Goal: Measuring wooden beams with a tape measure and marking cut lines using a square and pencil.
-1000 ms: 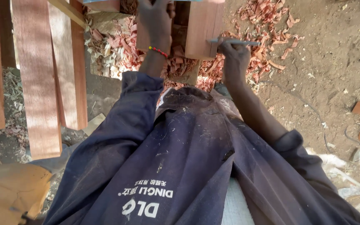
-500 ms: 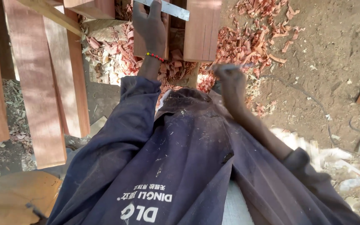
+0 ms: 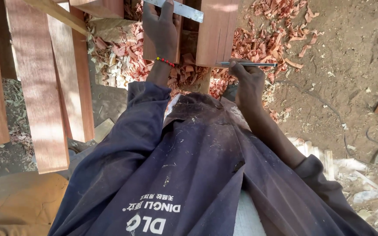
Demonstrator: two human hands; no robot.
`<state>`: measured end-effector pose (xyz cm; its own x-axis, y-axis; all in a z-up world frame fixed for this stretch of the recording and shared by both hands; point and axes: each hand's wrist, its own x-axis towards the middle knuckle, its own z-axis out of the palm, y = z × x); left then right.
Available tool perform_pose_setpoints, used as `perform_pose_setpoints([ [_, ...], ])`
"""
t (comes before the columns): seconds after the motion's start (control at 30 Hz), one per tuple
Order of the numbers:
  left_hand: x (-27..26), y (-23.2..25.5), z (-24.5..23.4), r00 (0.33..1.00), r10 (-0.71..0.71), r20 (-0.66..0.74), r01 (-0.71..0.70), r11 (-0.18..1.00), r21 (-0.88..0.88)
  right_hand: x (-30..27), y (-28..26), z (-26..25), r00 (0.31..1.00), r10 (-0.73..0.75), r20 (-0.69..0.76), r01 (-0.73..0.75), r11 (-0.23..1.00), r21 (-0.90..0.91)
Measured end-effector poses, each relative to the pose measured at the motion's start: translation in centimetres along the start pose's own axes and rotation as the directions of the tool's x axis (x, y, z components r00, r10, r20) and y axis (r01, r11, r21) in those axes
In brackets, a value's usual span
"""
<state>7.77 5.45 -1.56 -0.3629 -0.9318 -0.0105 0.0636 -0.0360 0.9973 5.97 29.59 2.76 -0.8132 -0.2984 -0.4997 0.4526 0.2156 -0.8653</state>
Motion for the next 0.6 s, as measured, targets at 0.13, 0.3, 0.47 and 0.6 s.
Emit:
perform_pose_setpoints([
  [0.13, -0.1, 0.3, 0.1, 0.998, 0.057, 0.020, -0.058, 0.998, 0.027, 0.3, 0.2, -0.2, 1.000, 0.010, 0.008, -0.011, 1.000, 0.021],
  [0.3, -0.1, -0.4, 0.0, 0.999, 0.031, 0.012, -0.031, 0.999, 0.025, 0.0, -0.1, -0.2, 0.999, 0.029, 0.017, -0.029, 1.000, 0.011],
  [0.47, -0.1, -0.6, 0.1, 0.996, 0.089, 0.007, -0.089, 0.994, 0.066, 1.0, -0.1, 0.2, 1.000, -0.019, 0.012, 0.019, 1.000, 0.006],
  [0.6, -0.1, -1.6, -0.1, 0.996, 0.086, 0.021, -0.087, 0.995, 0.046, 1.2, -0.1, 0.0, 0.999, -0.039, 0.014, 0.039, 0.999, -0.028],
])
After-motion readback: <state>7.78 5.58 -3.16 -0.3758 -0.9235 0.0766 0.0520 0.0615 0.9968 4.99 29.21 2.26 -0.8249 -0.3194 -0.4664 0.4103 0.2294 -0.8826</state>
